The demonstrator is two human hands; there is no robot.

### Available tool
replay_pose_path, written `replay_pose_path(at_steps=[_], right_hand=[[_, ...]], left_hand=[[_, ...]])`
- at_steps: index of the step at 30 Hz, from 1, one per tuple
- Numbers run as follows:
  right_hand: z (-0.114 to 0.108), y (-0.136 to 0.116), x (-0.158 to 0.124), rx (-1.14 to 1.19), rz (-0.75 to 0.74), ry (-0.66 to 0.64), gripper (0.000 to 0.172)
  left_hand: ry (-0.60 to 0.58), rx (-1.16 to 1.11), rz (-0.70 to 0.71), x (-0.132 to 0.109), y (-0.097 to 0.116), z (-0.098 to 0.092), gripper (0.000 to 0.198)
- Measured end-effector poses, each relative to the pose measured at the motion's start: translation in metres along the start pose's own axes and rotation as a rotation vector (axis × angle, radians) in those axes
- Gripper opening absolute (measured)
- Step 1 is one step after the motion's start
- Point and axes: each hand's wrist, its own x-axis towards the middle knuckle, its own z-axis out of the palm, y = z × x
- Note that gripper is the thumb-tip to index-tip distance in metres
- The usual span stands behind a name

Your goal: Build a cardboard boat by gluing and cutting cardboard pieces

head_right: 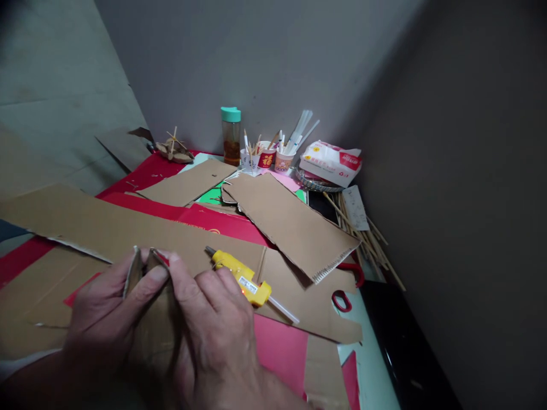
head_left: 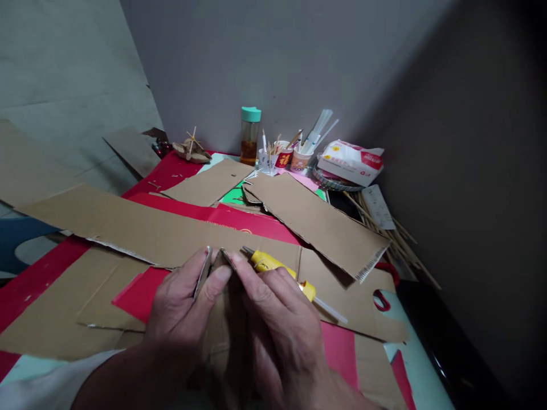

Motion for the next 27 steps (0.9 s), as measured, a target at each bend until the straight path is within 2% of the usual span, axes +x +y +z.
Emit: replay_pose_path(at_steps=[7, 16, 22, 27], right_hand=[[0.005, 0.001, 0.001, -0.010, 0.000, 0.052, 0.057], [0.002, 0.002, 0.003, -0.015, 0.015, 0.010, 0.059], [-0.002, -0.001, 0.008, -0.031, 0.005, -0.014, 0.057], [-0.003, -0.002, 0.010, -0.062, -0.018, -0.011, 0.054]], left_hand=[[0.015, 0.059, -0.005, 0.000, 0.002, 0.000, 0.022], [0.035, 0.073, 0.058, 0.004, -0.005, 0.000, 0.021], [-0.045, 0.083, 0.149, 0.010, -0.014, -0.006, 0.020], [-0.052, 0.083, 0.082, 0.010, -0.007, -0.007, 0.016]])
